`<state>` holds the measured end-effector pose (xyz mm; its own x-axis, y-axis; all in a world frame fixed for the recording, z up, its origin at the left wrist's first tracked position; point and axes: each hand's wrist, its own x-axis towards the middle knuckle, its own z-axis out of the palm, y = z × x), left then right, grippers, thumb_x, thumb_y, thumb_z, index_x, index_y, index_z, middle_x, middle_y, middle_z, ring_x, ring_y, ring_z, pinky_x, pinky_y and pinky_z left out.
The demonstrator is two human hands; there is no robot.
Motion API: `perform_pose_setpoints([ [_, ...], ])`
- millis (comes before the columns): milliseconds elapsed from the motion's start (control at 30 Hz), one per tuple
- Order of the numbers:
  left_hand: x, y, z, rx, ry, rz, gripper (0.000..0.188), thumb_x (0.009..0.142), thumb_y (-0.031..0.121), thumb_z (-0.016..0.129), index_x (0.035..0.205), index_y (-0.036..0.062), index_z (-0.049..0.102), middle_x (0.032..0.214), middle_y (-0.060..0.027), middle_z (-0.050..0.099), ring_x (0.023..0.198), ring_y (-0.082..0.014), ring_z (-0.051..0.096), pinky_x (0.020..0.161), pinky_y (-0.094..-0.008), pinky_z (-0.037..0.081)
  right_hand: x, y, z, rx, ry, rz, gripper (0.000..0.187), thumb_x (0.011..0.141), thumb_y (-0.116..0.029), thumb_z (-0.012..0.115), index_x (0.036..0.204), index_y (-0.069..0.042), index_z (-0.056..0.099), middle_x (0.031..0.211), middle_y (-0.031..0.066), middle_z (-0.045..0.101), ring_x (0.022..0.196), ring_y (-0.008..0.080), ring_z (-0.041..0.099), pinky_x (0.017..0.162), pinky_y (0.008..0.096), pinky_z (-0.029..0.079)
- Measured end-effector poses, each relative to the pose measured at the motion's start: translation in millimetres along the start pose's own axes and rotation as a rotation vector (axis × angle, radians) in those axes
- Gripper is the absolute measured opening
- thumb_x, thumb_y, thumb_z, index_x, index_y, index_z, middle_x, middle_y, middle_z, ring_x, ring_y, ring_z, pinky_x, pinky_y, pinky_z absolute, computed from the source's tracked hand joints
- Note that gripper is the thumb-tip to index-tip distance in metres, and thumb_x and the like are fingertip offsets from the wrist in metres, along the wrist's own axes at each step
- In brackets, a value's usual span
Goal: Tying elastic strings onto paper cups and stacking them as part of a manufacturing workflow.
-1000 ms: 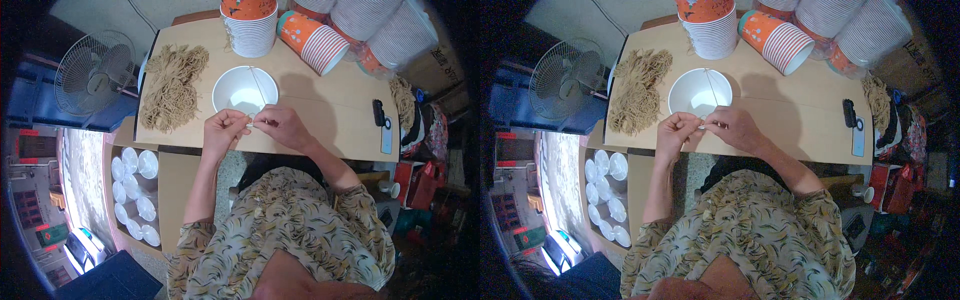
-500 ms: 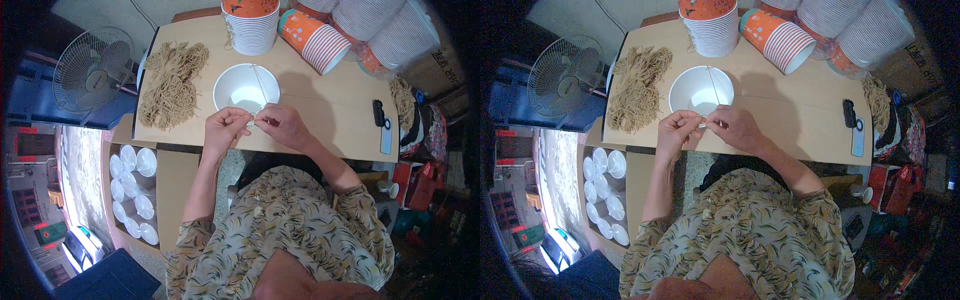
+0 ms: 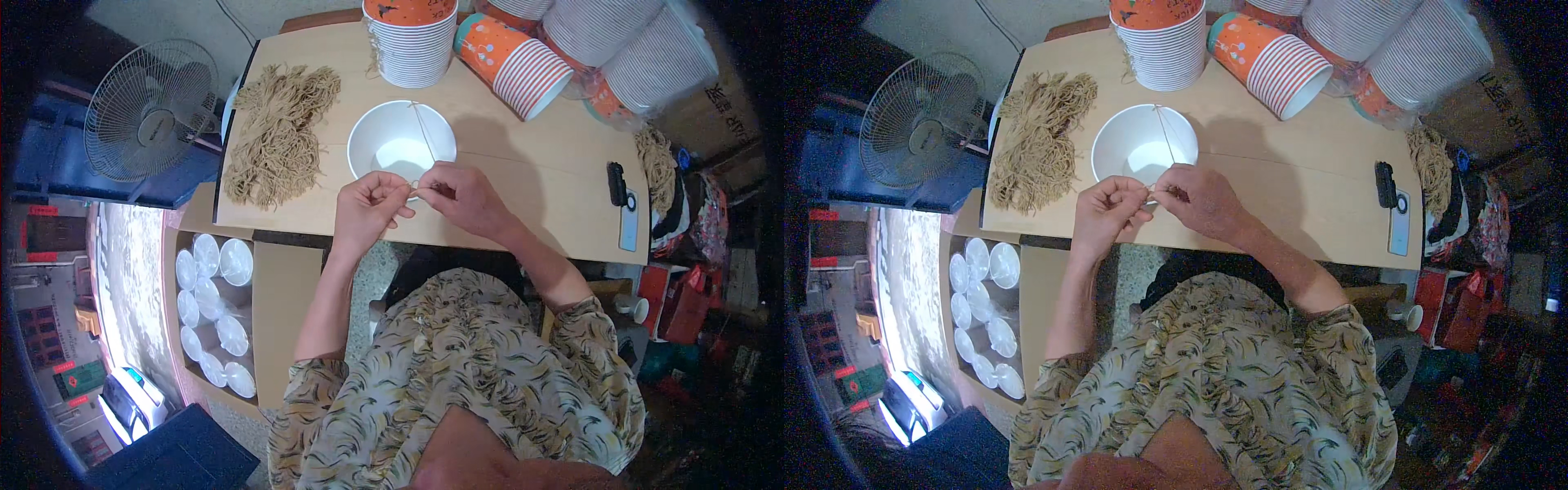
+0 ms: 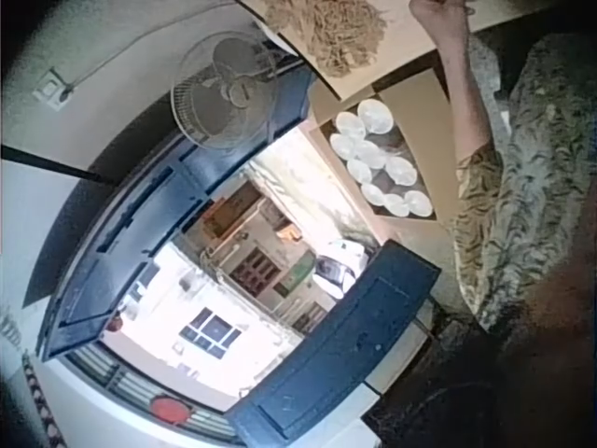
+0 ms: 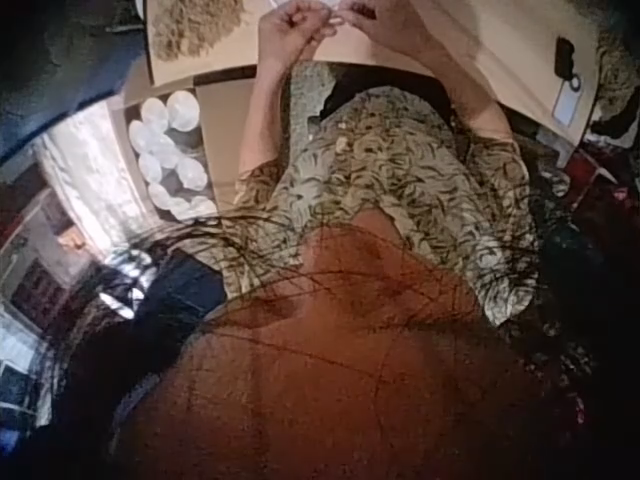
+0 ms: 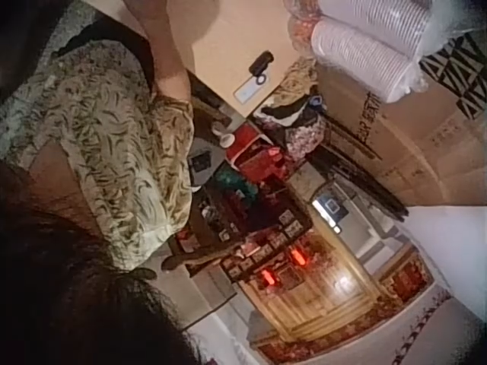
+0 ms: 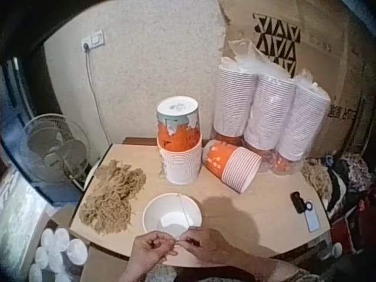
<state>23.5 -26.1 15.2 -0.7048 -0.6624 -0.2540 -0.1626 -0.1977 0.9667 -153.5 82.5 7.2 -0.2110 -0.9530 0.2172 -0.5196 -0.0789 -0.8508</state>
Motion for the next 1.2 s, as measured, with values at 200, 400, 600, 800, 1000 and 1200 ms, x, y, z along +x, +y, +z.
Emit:
perform_pose_setpoints([
  [200,1.0,-5.7,2.8,-0.047,-0.019,0.042,0.013,0.096,0.011,0.067,0.103,-0.0008,0.068,0.088,-0.0048,0.074,0.078,-0.0108,0.073,0.061,-0.0204,0.053,3.6,-4.1,-1.4,0.005,-0.021,0.052,0.008,0.09,-0.01,0.07,0.092,-0.002,0.067,0.071,0.0029,0.059,0.061,0.0079,0.051,0.056,0.0275,0.043],
  [400,1.9,-10.0,5.2,-0.131,-0.043,0.094,0.013,0.094,0.003,0.068,0.104,-0.0045,0.068,0.093,-0.0086,0.074,0.085,-0.0123,0.072,0.076,-0.0245,0.058,3.7,-2.8,-1.7,0.013,-0.026,0.107,0.01,0.09,-0.011,0.071,0.093,-0.001,0.067,0.072,0.0026,0.061,0.062,0.007,0.052,0.057,0.027,0.044],
  [600,0.3,-7.2,3.5,-0.035,-0.052,0.134,0.013,0.092,0.0,0.07,0.104,-0.0045,0.068,0.094,-0.0085,0.074,0.087,-0.0117,0.071,0.078,-0.0244,0.057,4.5,-5.2,-1.5,0.029,-0.025,0.127,0.011,0.09,-0.011,0.07,0.092,-0.001,0.068,0.072,0.002,0.061,0.062,0.0066,0.051,0.057,0.027,0.044],
  [800,0.5,-9.1,4.3,-0.121,-0.056,0.087,0.013,0.091,0.001,0.07,0.103,-0.0039,0.069,0.092,-0.0083,0.074,0.085,-0.0118,0.071,0.077,-0.0236,0.058,5.1,-5.6,-1.8,0.03,-0.016,0.125,0.01,0.091,-0.011,0.069,0.092,-0.001,0.068,0.07,0.0013,0.06,0.062,0.0067,0.05,0.058,0.027,0.043],
  [1000,1.2,-10.0,2.7,-0.073,-0.058,0.091,0.011,0.095,0.002,0.067,0.102,-0.0051,0.068,0.092,-0.0098,0.074,0.084,-0.0127,0.071,0.077,-0.0244,0.059,6.9,-8.3,-5.1,0.125,-0.059,0.189,0.012,0.095,-0.011,0.063,0.096,0.0,0.067,0.068,0.0007,0.061,0.061,0.0059,0.052,0.057,0.0256,0.043],
  [1200,2.3,-11.4,2.5,-0.098,-0.063,0.111,0.01,0.095,0.004,0.067,0.102,-0.0033,0.067,0.089,-0.0079,0.072,0.081,-0.0124,0.071,0.073,-0.0236,0.058,14.3,-16.2,-6.6,0.252,-0.112,0.287,0.013,0.098,-0.01,0.058,0.098,0.001,0.065,0.067,0.0019,0.062,0.06,0.0056,0.057,0.055,0.0242,0.044],
])
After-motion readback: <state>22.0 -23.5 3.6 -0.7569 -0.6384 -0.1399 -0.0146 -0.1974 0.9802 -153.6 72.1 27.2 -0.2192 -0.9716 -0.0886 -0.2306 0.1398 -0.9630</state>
